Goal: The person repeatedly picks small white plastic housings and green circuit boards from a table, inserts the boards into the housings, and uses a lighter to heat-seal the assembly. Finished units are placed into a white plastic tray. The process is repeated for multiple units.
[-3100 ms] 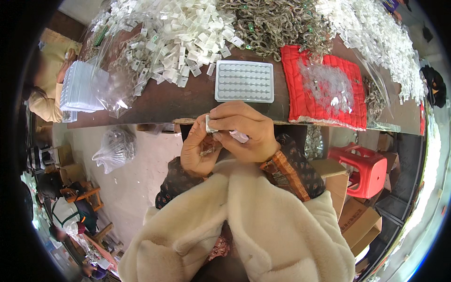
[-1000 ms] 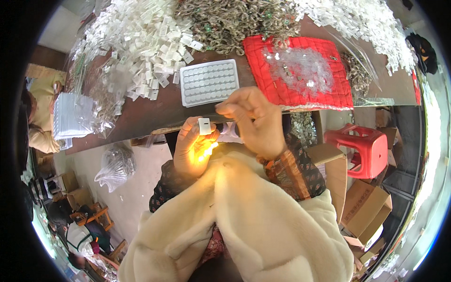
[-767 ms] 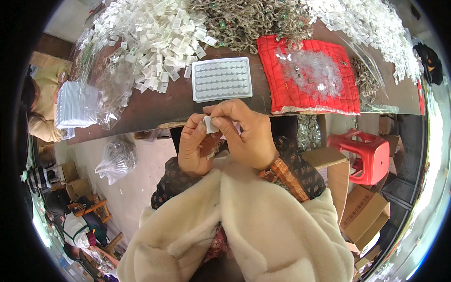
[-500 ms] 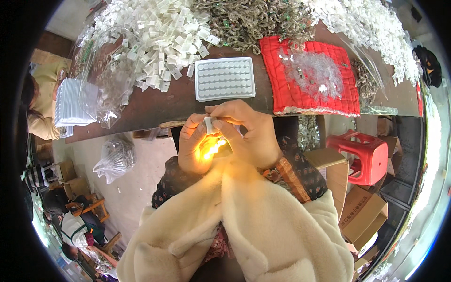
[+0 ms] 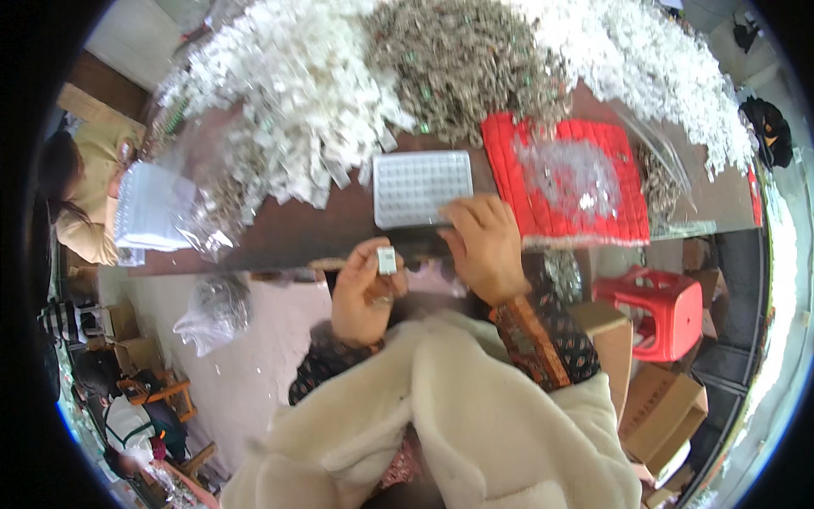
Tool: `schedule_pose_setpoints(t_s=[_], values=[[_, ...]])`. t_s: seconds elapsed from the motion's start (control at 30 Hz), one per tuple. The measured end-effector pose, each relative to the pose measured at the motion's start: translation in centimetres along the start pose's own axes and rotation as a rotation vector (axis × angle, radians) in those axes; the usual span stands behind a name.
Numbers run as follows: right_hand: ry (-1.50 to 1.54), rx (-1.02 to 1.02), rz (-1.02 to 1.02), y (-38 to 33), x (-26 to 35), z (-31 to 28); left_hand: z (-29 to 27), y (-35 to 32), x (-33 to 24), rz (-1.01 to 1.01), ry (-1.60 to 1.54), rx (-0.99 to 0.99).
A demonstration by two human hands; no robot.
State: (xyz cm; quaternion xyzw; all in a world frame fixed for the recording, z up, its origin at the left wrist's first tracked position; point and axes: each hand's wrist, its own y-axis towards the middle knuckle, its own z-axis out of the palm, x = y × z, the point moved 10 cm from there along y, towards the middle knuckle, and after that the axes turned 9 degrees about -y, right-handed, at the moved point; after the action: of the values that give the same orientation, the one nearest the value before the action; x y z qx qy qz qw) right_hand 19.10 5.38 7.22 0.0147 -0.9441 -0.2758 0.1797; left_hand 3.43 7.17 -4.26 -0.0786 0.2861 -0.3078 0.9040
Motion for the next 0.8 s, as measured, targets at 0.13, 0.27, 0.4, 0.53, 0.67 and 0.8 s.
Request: schedule_pose_setpoints(t_s=[0.13, 0.27, 0.4, 0.53, 0.67, 0.8], values=[[-0.064, -0.081, -0.045, -0.5, -0.2, 0.5, 0.8, 0.2, -0.6, -0.01, -0.066, 0.066], [0.005, -0.067, 0.003, 0.2, -0.8, 0.0, 0.6, -0.1, -1.0, 0.028, -0.015, 0.06], [0.091, -0.148, 0.08, 1.5, -2.3, -2.5, 0.2, -0.4, -0.8, 0.026, -0.009, 0.026], [0.401, -0.213, 0.213, 1.2, -6.0, -6.7, 0.8, -1.0, -1.1, 0.038, 0.018, 0.077], [0.638, 0.072, 0.359, -4.4, -10.6, -12.6, 1.3, -1.4, -1.4, 0.005, -0.057, 0.141], [0.441, 0.434, 0.753, -16.6, -17.7, -16.9, 1.9, -0.9, -3.1, 0.04, -0.032, 0.174]])
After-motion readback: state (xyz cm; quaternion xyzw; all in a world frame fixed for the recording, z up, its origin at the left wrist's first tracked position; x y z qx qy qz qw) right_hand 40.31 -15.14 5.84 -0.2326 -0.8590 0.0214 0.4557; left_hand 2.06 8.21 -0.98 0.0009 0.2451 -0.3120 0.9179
